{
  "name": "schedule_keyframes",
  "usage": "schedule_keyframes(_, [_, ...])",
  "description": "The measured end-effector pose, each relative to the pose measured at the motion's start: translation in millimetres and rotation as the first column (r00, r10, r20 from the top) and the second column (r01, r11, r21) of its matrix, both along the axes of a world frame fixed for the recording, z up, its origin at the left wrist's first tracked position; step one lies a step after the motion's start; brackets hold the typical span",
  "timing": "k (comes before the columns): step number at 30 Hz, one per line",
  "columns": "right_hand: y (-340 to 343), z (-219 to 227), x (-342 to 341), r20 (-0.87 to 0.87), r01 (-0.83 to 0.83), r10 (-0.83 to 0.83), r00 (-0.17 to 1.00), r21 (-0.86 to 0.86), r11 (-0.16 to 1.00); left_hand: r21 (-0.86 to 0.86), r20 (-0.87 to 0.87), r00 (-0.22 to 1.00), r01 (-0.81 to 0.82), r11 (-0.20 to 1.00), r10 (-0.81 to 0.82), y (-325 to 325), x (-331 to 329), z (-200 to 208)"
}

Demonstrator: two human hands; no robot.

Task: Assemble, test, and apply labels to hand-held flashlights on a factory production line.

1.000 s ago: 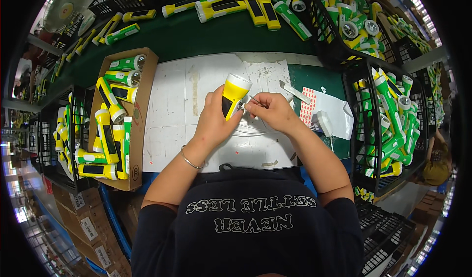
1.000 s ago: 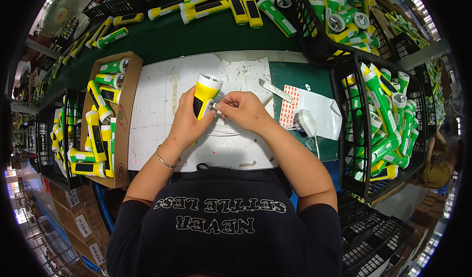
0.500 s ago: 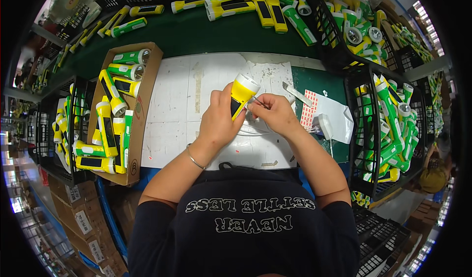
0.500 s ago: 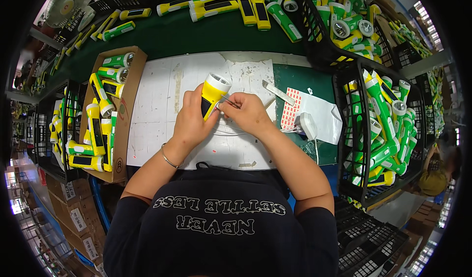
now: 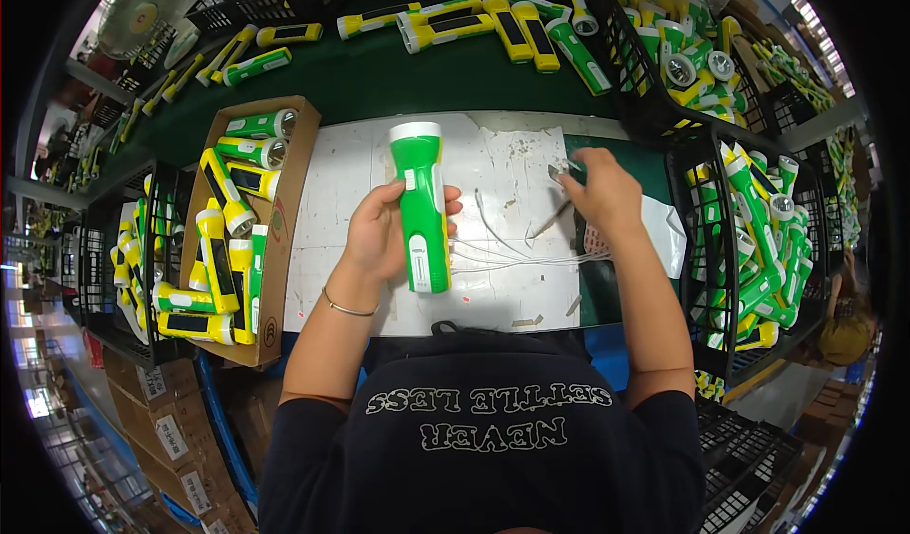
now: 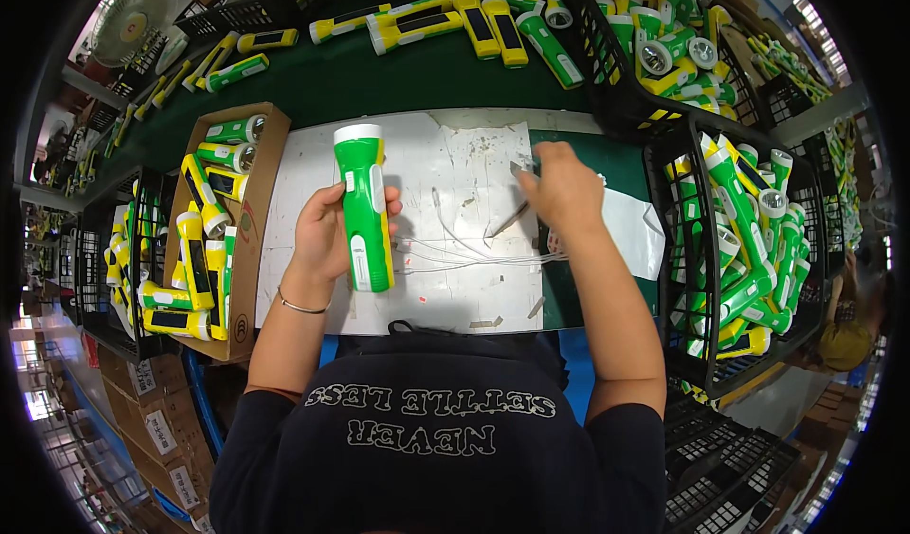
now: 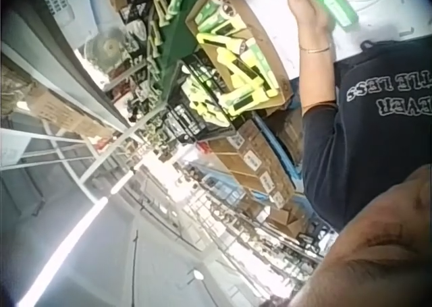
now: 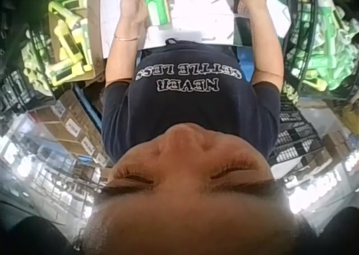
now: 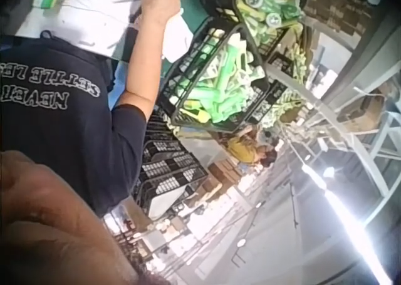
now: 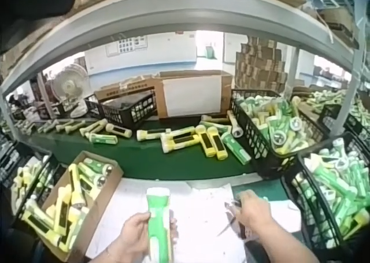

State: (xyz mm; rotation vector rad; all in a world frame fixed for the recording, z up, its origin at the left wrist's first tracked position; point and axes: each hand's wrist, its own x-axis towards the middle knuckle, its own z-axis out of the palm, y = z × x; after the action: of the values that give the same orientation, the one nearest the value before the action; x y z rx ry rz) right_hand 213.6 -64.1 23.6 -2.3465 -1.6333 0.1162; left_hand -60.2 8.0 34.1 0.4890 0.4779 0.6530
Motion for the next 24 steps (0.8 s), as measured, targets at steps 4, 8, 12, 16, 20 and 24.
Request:
schedule_keyframes(4, [6,-8,21,0.106,0.080,-0.053,0.993,-0.271,0.959,0.008,0.206,0.951,0.235,0.972,-0.232,-1,-4,-10])
schedule_keyframes(8, [6,-12,25,0.015,0.032,-0.029,0.999,-0.315,0.948,0.138,0.042,0.995,0.086,0.987,-0.092,-12,6,5])
schedule_keyframes(12, [5,-9,22,0.005,-0.010,0.012,1.000,-0.319,0.948,0.294,-0.087,0.995,0.067,0.954,-0.043,-16,2,10])
schedule_keyframes(16, [-4,4,8,-0.043,-0.033,0.030,0.999,-0.074,0.997,0.419,-0.145,0.989,0.061,0.906,0.000,-21,3,12])
schedule_keyframes(20, [-16,27,-13,-0.648,-0.095,0.223,0.728,0.227,0.969,0.400,-0.087,0.993,0.108,0.910,-0.080,-23,-3,14])
schedule_keyframes(24, [-26,52,-35,-0.863,-0.123,0.360,0.356,0.338,0.933,0.487,-0.195,0.980,0.072,0.871,0.028,-31,0,23])
